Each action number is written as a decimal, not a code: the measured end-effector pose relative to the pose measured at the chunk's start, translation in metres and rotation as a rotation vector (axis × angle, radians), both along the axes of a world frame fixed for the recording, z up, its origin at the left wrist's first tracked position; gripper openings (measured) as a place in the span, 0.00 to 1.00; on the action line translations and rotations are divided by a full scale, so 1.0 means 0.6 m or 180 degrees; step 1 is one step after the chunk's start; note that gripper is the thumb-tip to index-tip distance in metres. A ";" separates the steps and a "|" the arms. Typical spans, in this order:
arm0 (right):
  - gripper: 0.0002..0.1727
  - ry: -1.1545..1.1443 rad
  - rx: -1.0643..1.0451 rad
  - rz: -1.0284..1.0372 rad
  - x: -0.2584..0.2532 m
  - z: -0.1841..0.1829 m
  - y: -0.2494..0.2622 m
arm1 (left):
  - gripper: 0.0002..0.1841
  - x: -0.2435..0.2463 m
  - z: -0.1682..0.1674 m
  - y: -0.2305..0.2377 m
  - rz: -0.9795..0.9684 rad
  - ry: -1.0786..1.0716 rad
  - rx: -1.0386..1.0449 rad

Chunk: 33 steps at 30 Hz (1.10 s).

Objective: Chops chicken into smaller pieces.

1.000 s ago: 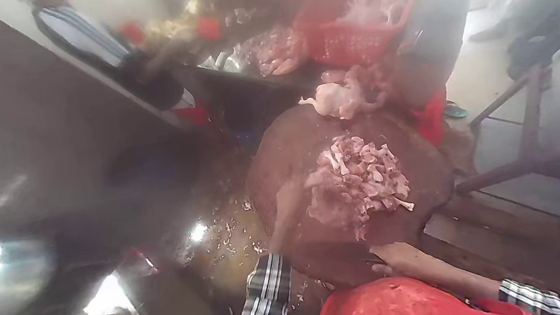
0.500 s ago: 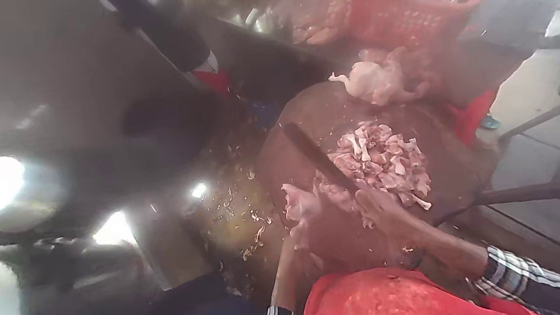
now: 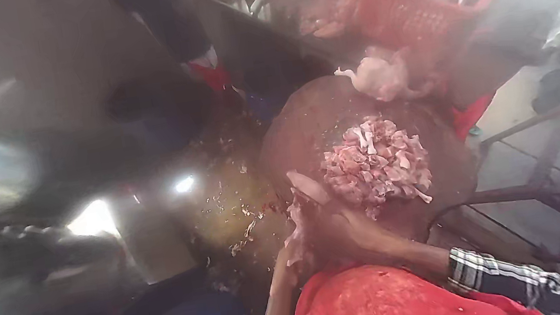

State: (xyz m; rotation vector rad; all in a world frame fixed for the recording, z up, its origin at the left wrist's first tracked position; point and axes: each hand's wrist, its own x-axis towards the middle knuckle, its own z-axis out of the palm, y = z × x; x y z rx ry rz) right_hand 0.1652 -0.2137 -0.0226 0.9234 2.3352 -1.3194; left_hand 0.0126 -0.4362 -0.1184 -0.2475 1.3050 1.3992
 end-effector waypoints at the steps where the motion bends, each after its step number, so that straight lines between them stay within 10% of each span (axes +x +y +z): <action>1: 0.37 0.0291 0.0018 -0.0058 -0.007 0.018 -0.001 | 0.15 0.002 -0.002 -0.013 0.0084 -0.0072 0.0071; 6: 0.35 0.0655 -0.0430 -0.0130 0.010 -0.045 -0.012 | 0.15 -0.006 0.027 -0.035 0.0213 -0.0221 -0.0028; 12: 0.38 -0.0230 -0.0282 -0.0575 0.054 -0.042 0.067 | 0.24 -0.065 0.128 -0.008 -0.1504 0.2041 -0.1152; 19: 0.47 0.2464 -0.0218 -0.0808 -0.042 0.119 0.024 | 0.32 -0.068 0.112 0.126 -0.2889 0.2970 -0.1775; 26: 0.41 -0.0473 -0.0089 -0.0256 0.037 -0.039 0.012 | 0.28 -0.072 0.100 0.123 -0.2507 0.2676 -0.1357; 30: 0.42 0.1360 -0.0130 -0.0367 0.008 0.077 0.007 | 0.26 -0.042 0.058 0.125 -0.2166 0.2475 -0.1068; 33: 0.46 0.2347 -0.0048 -0.0272 0.010 0.054 -0.010 | 0.29 -0.022 0.045 0.134 -0.2183 0.2489 -0.1237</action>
